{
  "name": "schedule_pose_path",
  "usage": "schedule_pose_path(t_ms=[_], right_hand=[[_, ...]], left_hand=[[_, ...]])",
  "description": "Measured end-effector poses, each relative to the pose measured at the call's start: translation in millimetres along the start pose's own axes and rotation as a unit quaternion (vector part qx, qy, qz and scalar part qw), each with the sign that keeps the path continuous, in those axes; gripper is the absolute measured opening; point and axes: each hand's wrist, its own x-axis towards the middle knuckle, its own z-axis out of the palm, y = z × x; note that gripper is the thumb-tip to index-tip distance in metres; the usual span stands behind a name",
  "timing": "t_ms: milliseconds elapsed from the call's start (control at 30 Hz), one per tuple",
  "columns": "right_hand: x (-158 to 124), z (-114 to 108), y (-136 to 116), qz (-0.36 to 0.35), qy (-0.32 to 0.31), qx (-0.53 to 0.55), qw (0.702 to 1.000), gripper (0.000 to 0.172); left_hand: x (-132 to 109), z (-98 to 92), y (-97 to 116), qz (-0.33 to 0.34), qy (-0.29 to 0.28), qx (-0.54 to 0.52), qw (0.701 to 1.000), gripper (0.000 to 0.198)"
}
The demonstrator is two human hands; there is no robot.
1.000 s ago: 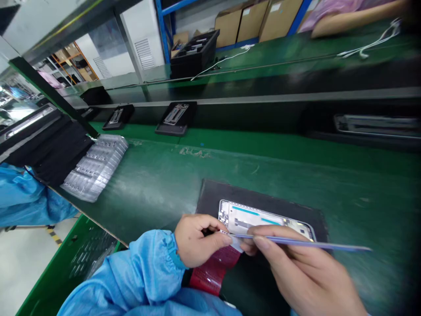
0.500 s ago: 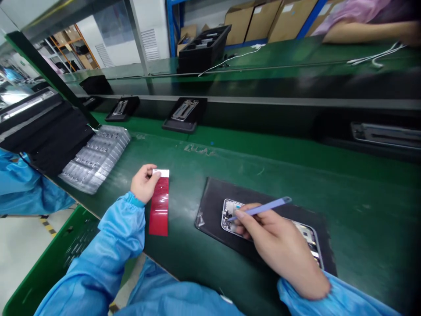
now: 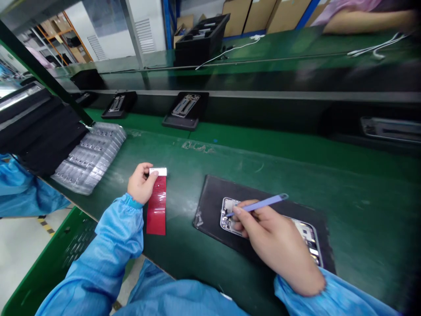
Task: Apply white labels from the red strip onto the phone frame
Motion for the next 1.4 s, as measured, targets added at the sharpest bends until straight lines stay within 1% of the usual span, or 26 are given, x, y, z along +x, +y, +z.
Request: schedule_pose_path(t_ms=[67,133,233,300,400,500,600,700,800,933,1033,1133,1267,1333,1400], right_hand=[[-1.3,1.1,1.1,-0.034,0.015,-0.016,0.999,0.035],[-3.2,3.0,2.4,-0.101,0.044,-0.047,0.993,0.031],[-7.0,5.4,4.1,-0.218,0.103,-0.108,0.965,0.029],[-9.5,5.9,5.0,-0.258,0.124,-0.131,0.949,0.028],[-12.2,5.3,6.8,-0.258,0.120,-0.124,0.951,0.026],[-12.4,4.7,8.0,-0.236,0.109,-0.098,0.961,0.028],[-10.5,4.8,7.4,-0.199,0.087,-0.087,0.972,0.032],[-8.9,5.8,6.7,-0.183,0.078,-0.091,0.976,0.032],[-10.3,8.1,7.4,-0.227,0.091,-0.117,0.962,0.029],[-16.3,10.7,7.3,-0.329,0.109,-0.181,0.920,0.018],[-19.6,10.7,6.2,-0.372,0.135,-0.196,0.897,0.009],[-19.9,9.7,6.5,-0.378,0.137,-0.182,0.897,0.007],[-17.8,8.4,9.0,-0.345,0.136,-0.161,0.914,0.013],[-17.1,7.6,9.6,-0.328,0.125,-0.158,0.923,0.016],[-16.8,6.6,9.5,-0.324,0.113,-0.154,0.926,0.017]], left_hand=[[-0.8,0.3,1.2,0.002,0.001,0.007,1.000,0.030],[-1.6,0.4,2.6,0.004,0.002,0.012,1.000,0.029],[-2.6,0.2,4.7,0.006,0.003,0.020,1.000,0.029],[-3.1,-0.3,6.1,0.007,0.005,0.028,1.000,0.028],[-3.5,-1.1,8.2,0.009,0.007,0.038,0.999,0.028],[-3.9,-1.6,9.7,0.010,0.008,0.046,0.999,0.028],[-4.5,-1.5,10.5,0.012,0.009,0.050,0.999,0.028],[-5.0,-1.3,10.9,0.013,0.010,0.054,0.998,0.029],[-5.4,-1.3,11.4,0.015,0.010,0.057,0.998,0.029],[-6.0,-1.6,12.5,0.017,0.010,0.060,0.998,0.030],[-6.7,-1.6,12.8,0.017,0.011,0.062,0.998,0.030],[-7.0,-1.4,11.6,0.017,0.011,0.065,0.998,0.029],[-6.6,-0.7,8.9,0.018,0.012,0.070,0.997,0.029],[-6.2,-0.4,8.0,0.019,0.011,0.072,0.997,0.030],[-6.0,-0.3,7.2,0.020,0.012,0.073,0.997,0.030]])
